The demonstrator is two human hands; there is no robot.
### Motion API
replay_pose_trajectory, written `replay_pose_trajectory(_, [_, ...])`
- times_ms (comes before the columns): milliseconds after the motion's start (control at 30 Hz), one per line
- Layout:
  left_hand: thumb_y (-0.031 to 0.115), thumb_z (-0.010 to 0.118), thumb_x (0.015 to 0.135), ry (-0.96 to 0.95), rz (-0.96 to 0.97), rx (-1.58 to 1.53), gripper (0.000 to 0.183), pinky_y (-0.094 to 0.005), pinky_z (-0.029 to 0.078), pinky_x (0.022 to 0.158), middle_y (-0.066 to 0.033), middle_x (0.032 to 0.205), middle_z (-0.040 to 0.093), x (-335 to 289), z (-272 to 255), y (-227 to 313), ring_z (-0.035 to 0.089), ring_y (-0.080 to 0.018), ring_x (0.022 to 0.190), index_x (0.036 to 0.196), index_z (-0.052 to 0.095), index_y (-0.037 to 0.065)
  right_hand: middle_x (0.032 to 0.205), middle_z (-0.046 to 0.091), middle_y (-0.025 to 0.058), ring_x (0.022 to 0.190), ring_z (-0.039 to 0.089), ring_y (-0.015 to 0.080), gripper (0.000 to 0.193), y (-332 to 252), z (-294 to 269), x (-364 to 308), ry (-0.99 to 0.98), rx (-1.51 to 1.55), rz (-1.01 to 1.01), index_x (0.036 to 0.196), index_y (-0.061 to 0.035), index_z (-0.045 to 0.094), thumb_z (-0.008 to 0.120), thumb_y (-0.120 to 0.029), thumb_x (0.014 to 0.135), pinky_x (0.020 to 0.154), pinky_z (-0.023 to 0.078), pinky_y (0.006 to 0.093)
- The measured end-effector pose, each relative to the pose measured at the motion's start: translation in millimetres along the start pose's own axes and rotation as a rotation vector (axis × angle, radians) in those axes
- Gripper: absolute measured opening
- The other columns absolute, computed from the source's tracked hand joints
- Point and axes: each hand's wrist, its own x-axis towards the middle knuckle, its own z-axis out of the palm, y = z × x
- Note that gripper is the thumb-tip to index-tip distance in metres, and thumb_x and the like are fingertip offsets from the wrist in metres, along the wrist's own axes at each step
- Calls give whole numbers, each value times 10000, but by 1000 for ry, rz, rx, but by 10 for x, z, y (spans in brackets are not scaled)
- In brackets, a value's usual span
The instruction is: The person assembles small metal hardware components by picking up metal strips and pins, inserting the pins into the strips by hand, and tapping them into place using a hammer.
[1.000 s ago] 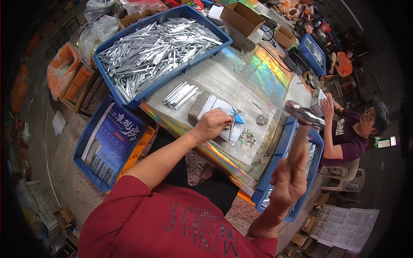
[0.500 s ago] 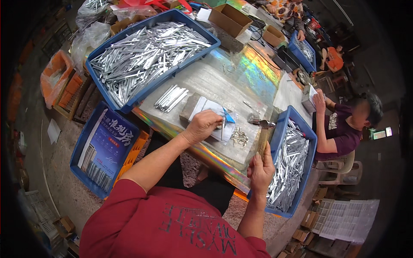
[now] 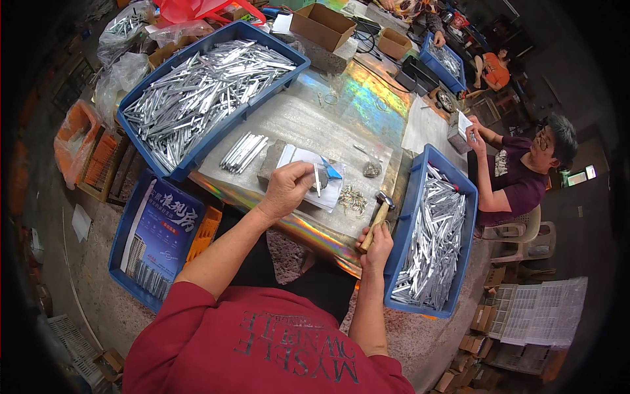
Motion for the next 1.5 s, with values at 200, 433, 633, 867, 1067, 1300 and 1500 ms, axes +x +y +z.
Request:
replay_pose_trajectory(200, [92, 541, 785, -89, -190, -69, 131, -199, 382, 533, -12, 668, 541, -194, -86, 101, 454, -47, 614, 838, 559, -27, 800, 540, 169, 645, 556, 253, 386, -48, -42, -129, 44, -836, -415, 1096, 21, 412, 503, -150, 761, 539, 453, 336])
replay_pose_trajectory(433, [82, 545, 764, -155, -180, -8, 121, -219, 390, 540, -38, 677, 524, -424, -158, 247, 468, -70, 620, 810, 545, -31, 821, 531, 178, 739, 528, 315, 339, -125, -48, -340, 116, -1277, -656, 1049, 19, 463, 513, -141, 754, 626, 424, 378])
replay_pose_trajectory(633, [68, 548, 739, -261, -170, 1, 101, -254, 409, 538, -88, 696, 549, -609, -75, 312, 523, -128, 606, 799, 547, -13, 770, 536, 130, 634, 527, 251, 273, -196, 265, -659, -169, -942, -918, 976, 12, 521, 552, -15, 707, 559, 437, 320])
replay_pose_trajectory(867, [75, 569, 706, -412, -38, 85, 122, -335, 434, 617, -129, 732, 564, -736, -29, 368, 555, -277, 704, 804, 551, 6, 775, 560, 125, 641, 556, 250, 246, -82, 477, -752, -486, -826, -1196, 905, -8, 555, 631, -103, 692, 560, 450, 320])
replay_pose_trajectory(1067, [101, 585, 704, -389, 66, 76, 127, -339, 431, 614, -121, 720, 564, -743, -23, 354, 549, -276, 691, 788, 553, 11, 682, 556, 108, 576, 542, 206, 156, -111, 531, -815, -353, -775, -1270, 794, 1, 566, 568, -153, 769, 519, 429, 278])
replay_pose_trajectory(1300, [108, 586, 687, -365, 238, 86, 118, -345, 415, 608, -95, 689, 516, -738, -64, 271, 522, -276, 689, 742, 510, 37, 559, 487, 17, 418, 386, 49, 226, 14, 477, -823, -328, -423, -633, 731, -4, 543, 530, -215, 812, 392, 296, 167])
replay_pose_trajectory(1500, [109, 587, 684, -372, 294, 88, 118, -349, 408, 593, -89, 666, 497, -736, -149, 248, 505, -274, 659, 731, 504, 39, 535, 470, 11, 411, 372, 44, 285, -107, 583, -827, -401, -115, -190, 777, 12, 542, 498, -265, 827, 384, 290, 163])
